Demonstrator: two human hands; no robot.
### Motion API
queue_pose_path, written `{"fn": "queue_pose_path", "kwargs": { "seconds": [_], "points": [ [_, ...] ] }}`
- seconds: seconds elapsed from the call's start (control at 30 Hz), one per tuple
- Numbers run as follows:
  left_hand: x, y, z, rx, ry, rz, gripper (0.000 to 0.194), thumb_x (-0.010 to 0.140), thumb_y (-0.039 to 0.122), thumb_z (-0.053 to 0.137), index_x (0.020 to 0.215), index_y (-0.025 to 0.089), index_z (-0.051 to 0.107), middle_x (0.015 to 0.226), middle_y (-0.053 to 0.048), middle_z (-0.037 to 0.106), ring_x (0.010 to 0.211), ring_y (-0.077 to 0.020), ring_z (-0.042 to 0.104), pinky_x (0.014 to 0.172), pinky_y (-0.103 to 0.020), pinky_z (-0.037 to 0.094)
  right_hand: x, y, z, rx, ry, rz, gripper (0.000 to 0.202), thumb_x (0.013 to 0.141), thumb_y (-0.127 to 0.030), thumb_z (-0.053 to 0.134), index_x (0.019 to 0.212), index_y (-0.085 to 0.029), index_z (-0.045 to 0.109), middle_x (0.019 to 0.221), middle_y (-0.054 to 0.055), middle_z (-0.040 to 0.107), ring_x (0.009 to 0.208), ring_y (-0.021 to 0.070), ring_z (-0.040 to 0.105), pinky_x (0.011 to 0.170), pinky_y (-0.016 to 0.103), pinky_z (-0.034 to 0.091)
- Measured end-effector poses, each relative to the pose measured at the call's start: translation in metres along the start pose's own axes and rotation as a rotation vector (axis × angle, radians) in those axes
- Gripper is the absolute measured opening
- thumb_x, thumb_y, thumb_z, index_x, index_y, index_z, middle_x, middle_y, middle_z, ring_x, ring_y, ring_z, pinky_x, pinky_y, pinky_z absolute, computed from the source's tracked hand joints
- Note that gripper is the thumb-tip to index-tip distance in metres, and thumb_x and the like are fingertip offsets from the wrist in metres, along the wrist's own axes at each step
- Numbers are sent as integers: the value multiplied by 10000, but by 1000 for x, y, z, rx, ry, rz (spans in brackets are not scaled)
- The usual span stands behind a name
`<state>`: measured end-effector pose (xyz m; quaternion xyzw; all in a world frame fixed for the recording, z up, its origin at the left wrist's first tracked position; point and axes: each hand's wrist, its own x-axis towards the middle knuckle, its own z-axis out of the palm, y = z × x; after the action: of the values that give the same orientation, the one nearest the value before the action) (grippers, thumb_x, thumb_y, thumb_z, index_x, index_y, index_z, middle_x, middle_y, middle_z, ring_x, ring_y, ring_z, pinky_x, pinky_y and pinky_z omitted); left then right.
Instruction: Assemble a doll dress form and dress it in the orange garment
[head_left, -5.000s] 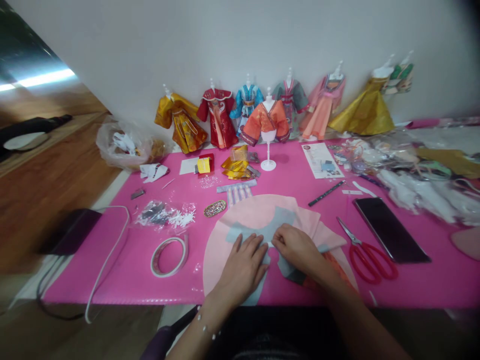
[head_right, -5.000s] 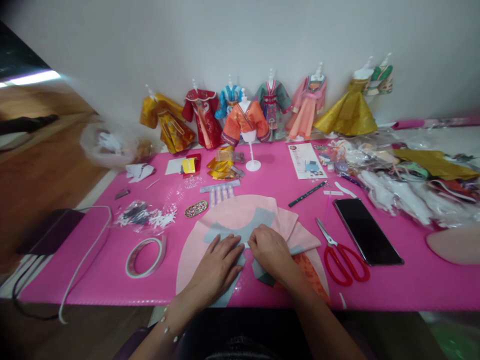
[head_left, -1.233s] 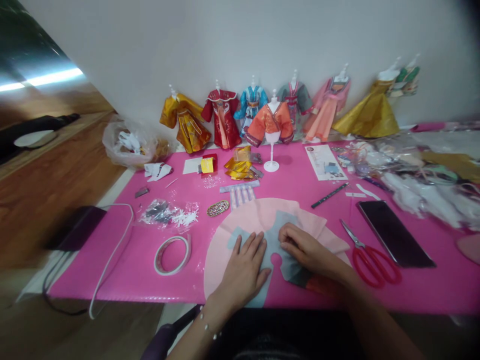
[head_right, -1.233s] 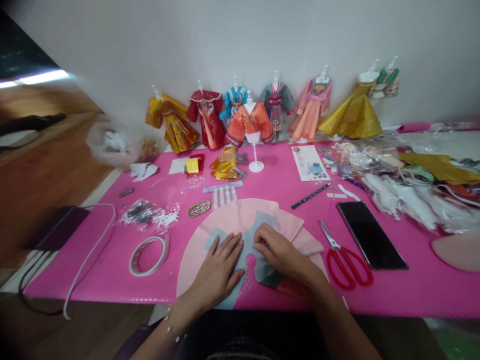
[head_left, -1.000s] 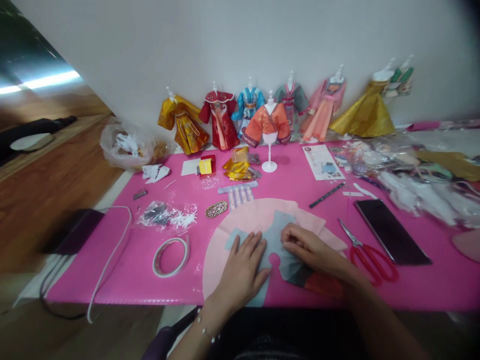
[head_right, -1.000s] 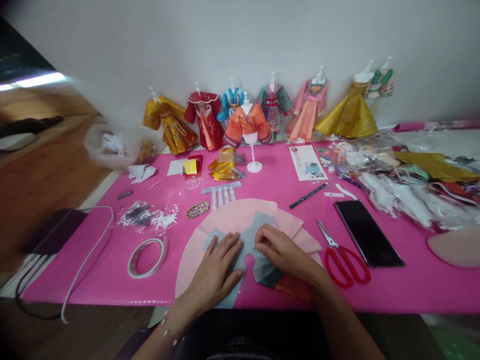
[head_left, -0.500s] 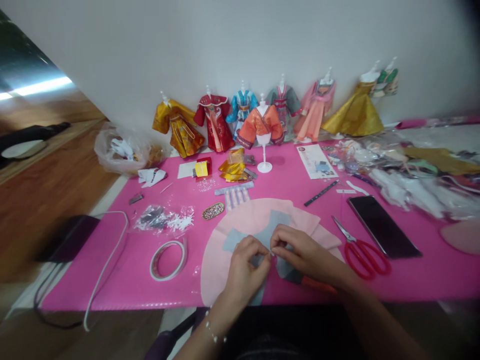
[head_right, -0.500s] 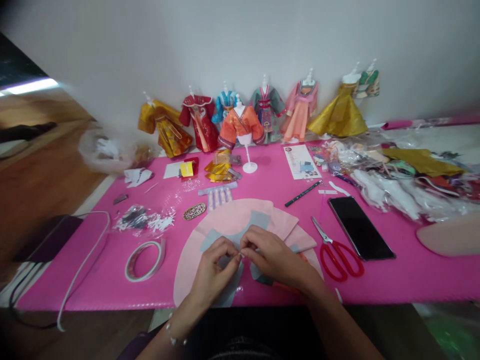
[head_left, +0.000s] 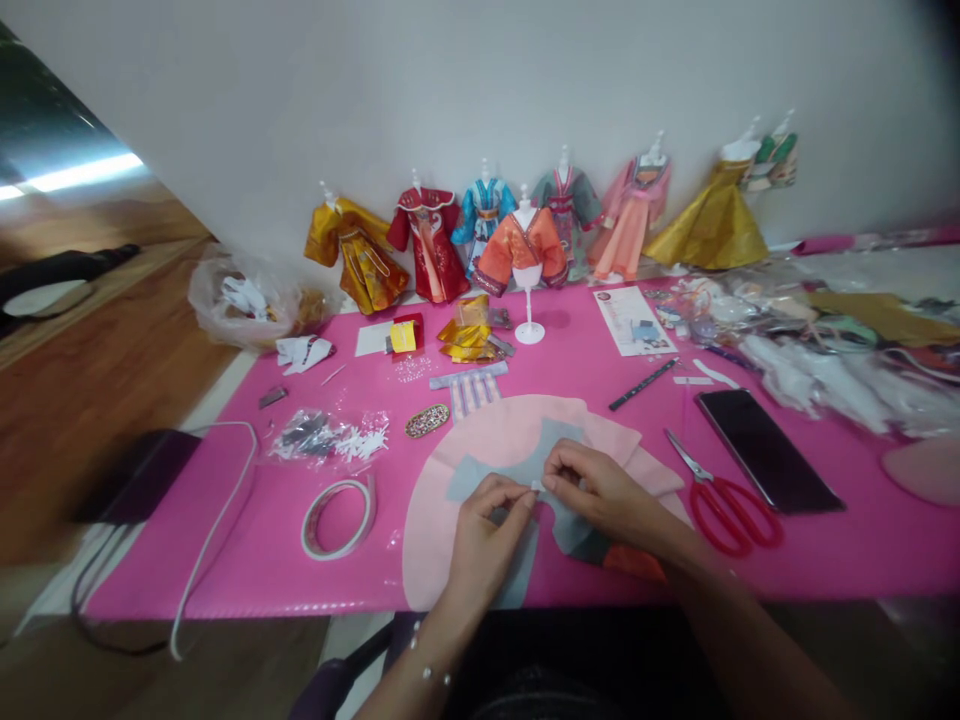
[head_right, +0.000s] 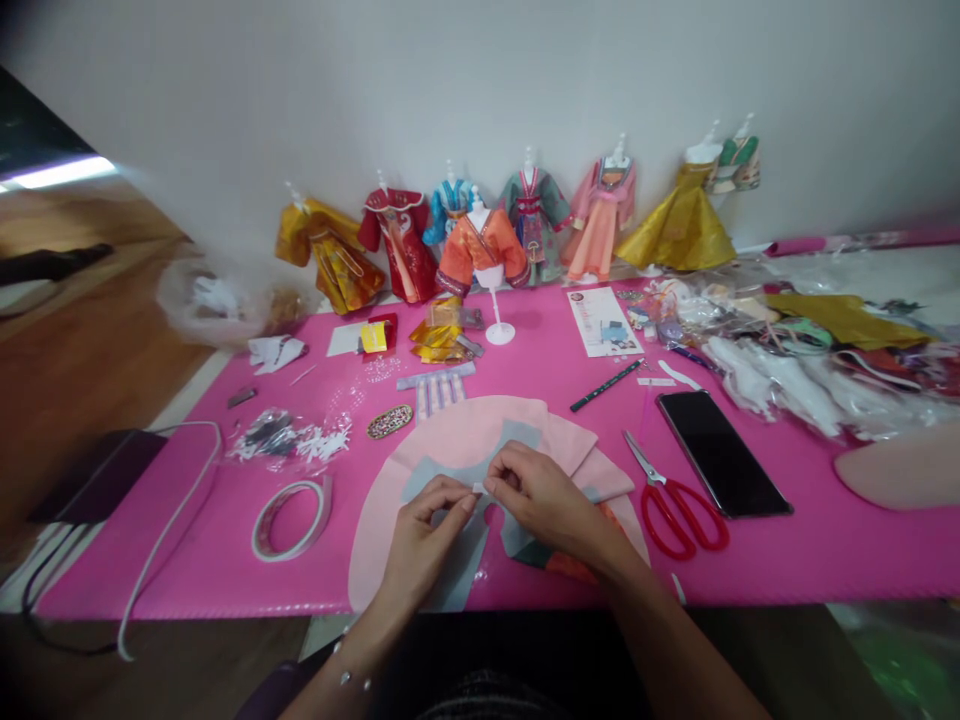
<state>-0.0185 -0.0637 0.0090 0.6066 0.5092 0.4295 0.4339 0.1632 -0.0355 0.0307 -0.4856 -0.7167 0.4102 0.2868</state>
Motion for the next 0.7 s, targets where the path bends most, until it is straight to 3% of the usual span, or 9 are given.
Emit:
{"fn": "queue_pose_path", "kwargs": {
  "seconds": [0.13,0.3,0.4,0.7],
  "points": [
    [-10,-3,1,361,-33,135,190,924,239,566,993,197,739,905,-73,702,871,-241,623,794,-400,477,4,13,5,-117,40,73,127,892,-182,514,777,-187,565,765,-9,553,674,138,506,628,260,388],
    [-30,-1,10,694,-299,373,258,886,174,593,1130,171,677,1238,-110,668,1097,-292,585,958,-481,451,3,26,13,-237,15,130,166,881,-168,510,725,-182,567,766,8,564,702,154,520,654,278,367],
    [-37,-6,15,792,-342,357,348,884,241,627,1218,142,633,1352,-131,612,1212,-322,540,1051,-529,410,2,29,17,-291,3,148,179,886,-176,512,713,-183,558,773,9,561,709,154,518,663,279,355],
    [-44,-14,14,860,-384,356,434,919,329,590,1312,145,583,1423,-133,565,1295,-339,504,1103,-570,384,3,28,21,-391,-18,170,173,900,-184,514,743,-185,586,808,16,573,717,152,527,669,276,347]
  ]
}}
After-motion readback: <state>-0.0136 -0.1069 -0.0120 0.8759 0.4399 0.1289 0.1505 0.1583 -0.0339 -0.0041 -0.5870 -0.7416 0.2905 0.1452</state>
